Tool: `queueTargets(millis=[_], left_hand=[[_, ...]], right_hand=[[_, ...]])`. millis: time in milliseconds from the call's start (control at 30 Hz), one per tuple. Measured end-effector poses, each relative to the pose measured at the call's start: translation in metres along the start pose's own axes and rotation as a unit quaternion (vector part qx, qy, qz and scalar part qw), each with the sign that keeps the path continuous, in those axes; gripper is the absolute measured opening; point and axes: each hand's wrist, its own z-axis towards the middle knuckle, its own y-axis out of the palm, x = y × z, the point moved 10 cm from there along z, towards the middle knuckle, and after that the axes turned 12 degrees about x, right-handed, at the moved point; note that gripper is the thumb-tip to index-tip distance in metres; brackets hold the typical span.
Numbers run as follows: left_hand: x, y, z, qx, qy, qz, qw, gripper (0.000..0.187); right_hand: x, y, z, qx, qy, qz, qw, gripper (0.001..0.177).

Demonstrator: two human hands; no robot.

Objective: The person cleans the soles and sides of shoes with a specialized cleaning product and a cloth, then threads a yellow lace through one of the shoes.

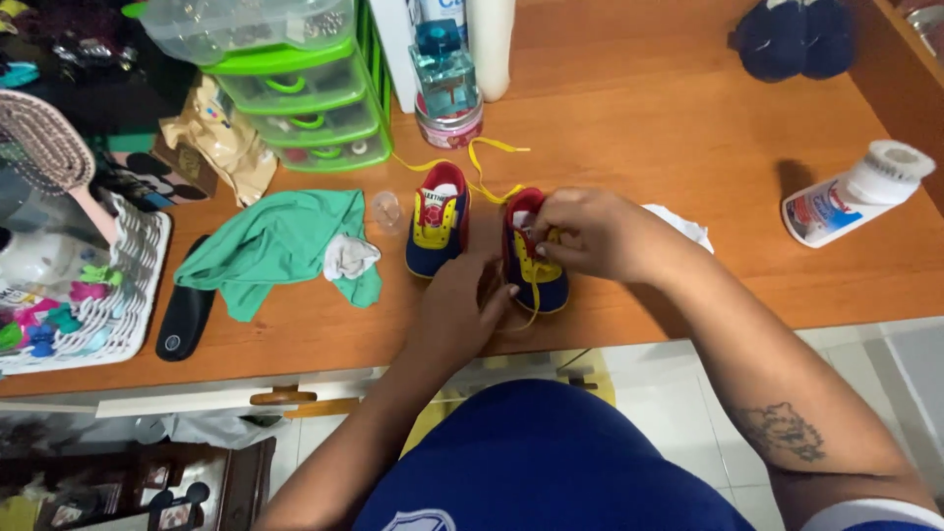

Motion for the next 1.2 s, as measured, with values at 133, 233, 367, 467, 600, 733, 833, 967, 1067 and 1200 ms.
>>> queueTargets(millis=[133, 233, 367, 467, 600, 733, 833, 967, 1067, 1200], left_hand=[[0.006, 0.000, -0.004, 0.036, 0.082, 0.047, 0.995, 0.025], [0.000, 0.004, -0.004, 0.039, 0.092, 0.085, 0.991, 0.023], [-0.005, 0.004, -0.002, 0.045, 0.070, 0.145, 0.986, 0.012], [0.000, -0.005, 0.002, 0.065, 0.054, 0.116, 0.990, 0.008], [0.006, -0.011, 0.002, 0.048, 0.022, -0.013, 0.998, 0.013], [0.017, -0.010, 0.004, 0.046, 0.041, -0.044, 0.997, 0.016], [0.029, -0.011, 0.004, 0.073, 0.091, -0.002, 0.993, 0.014], [0.047, -0.010, 0.001, 0.076, 0.169, 0.056, 0.981, 0.011], [0.055, 0.000, -0.002, 0.045, 0.212, 0.148, 0.965, 0.005], [0.066, 0.009, -0.005, 0.041, 0.243, 0.230, 0.942, 0.003]], right_hand=[[-0.010, 0.003, -0.001, 0.020, -0.042, -0.037, 0.998, 0.020], [0.001, 0.009, -0.003, -0.012, 0.023, -0.044, 0.999, 0.023], [0.010, 0.017, -0.005, -0.068, 0.054, -0.014, 0.996, 0.034], [0.015, 0.020, -0.005, -0.067, 0.065, 0.027, 0.995, 0.038], [0.018, 0.021, -0.006, -0.057, 0.071, 0.032, 0.995, 0.038], [0.024, 0.024, -0.008, -0.048, 0.094, 0.025, 0.994, 0.039], [0.025, 0.022, -0.008, -0.028, 0.072, 0.032, 0.997, 0.038], [0.028, 0.024, -0.009, -0.018, 0.070, 0.054, 0.996, 0.038], [0.020, 0.021, -0.008, 0.003, 0.028, 0.039, 0.999, 0.034], [0.021, 0.020, -0.009, -0.017, 0.078, -0.010, 0.997, 0.021]])
